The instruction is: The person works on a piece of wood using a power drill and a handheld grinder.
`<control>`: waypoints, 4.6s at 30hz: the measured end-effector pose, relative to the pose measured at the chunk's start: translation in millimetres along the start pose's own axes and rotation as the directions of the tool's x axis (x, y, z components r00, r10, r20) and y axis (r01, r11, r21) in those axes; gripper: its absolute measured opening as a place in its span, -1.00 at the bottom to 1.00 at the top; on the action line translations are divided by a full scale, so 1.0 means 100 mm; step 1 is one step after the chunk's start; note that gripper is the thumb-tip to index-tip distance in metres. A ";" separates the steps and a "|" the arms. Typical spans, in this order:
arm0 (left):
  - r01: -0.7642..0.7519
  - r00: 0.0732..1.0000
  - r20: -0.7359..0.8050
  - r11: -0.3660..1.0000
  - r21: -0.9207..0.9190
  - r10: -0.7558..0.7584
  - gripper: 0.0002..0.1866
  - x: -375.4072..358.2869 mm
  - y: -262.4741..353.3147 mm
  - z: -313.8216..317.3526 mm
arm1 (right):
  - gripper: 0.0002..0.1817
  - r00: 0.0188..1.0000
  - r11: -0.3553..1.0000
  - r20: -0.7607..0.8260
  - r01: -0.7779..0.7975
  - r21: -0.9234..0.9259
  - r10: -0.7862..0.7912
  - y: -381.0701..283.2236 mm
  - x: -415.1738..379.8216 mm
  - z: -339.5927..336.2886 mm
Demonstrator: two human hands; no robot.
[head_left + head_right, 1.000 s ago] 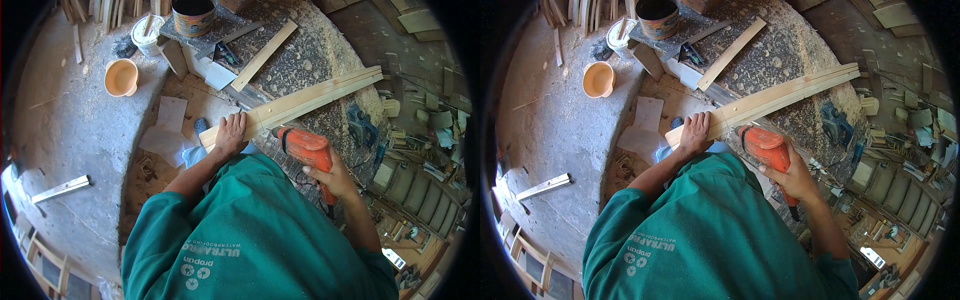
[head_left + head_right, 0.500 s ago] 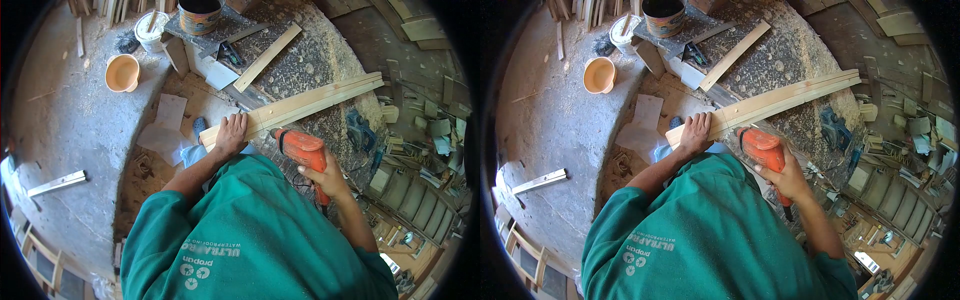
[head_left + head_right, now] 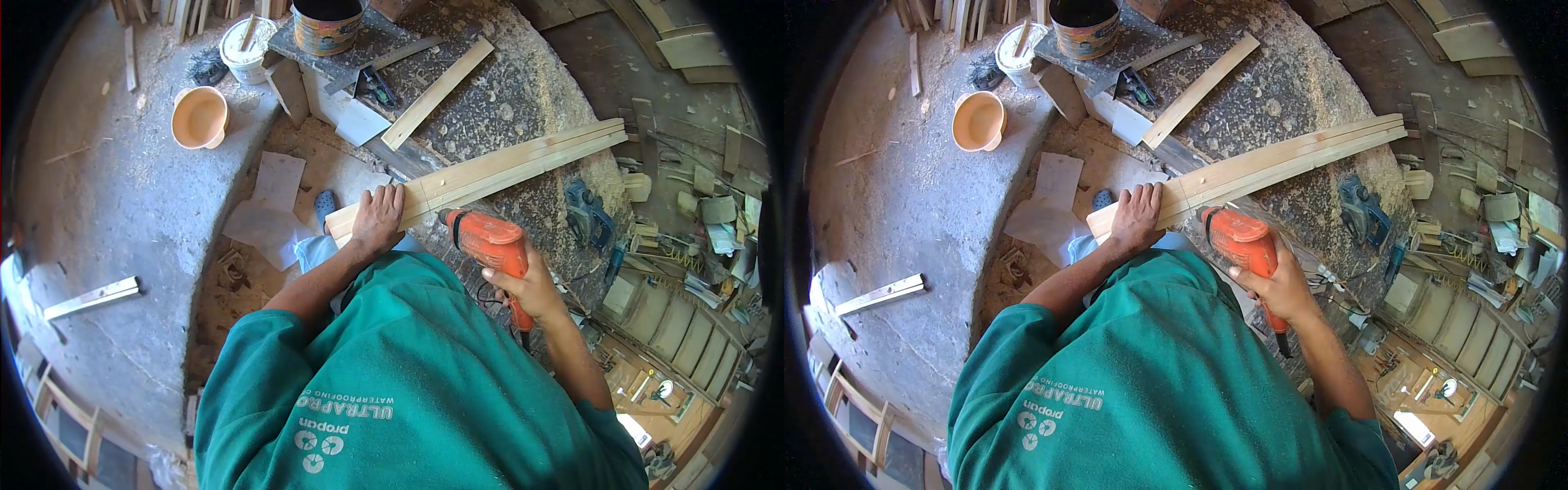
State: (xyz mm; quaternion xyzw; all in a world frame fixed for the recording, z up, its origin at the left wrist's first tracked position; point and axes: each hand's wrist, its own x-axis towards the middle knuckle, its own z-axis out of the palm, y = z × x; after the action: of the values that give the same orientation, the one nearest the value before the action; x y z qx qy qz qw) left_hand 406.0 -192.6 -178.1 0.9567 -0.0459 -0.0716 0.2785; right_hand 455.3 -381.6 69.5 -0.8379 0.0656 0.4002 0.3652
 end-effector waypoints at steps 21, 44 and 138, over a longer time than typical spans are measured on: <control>0.002 1.000 0.004 1.000 -0.009 -0.002 -0.02 0.00 -0.01 -0.01 | -0.26 0.999 0.999 -0.005 0.037 -0.001 -0.037 0.10 0.08 0.03; 0.019 0.999 0.041 0.994 0.108 -0.024 0.10 -0.02 0.04 -0.04 | -0.11 0.998 0.997 0.061 -0.028 0.078 0.024 0.17 0.12 0.00; 0.045 0.988 0.148 0.996 -0.077 -0.033 0.02 0.11 -0.03 -0.14 | -0.31 0.998 0.989 -0.062 0.031 0.148 -0.022 -0.03 -0.22 -0.13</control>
State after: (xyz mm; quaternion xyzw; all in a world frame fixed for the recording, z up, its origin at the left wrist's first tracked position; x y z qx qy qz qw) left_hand 419.1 -184.6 -169.3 0.9376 -0.0443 -0.1488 0.3110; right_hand 450.0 -391.9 92.5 -0.8209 0.0952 0.3639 0.4297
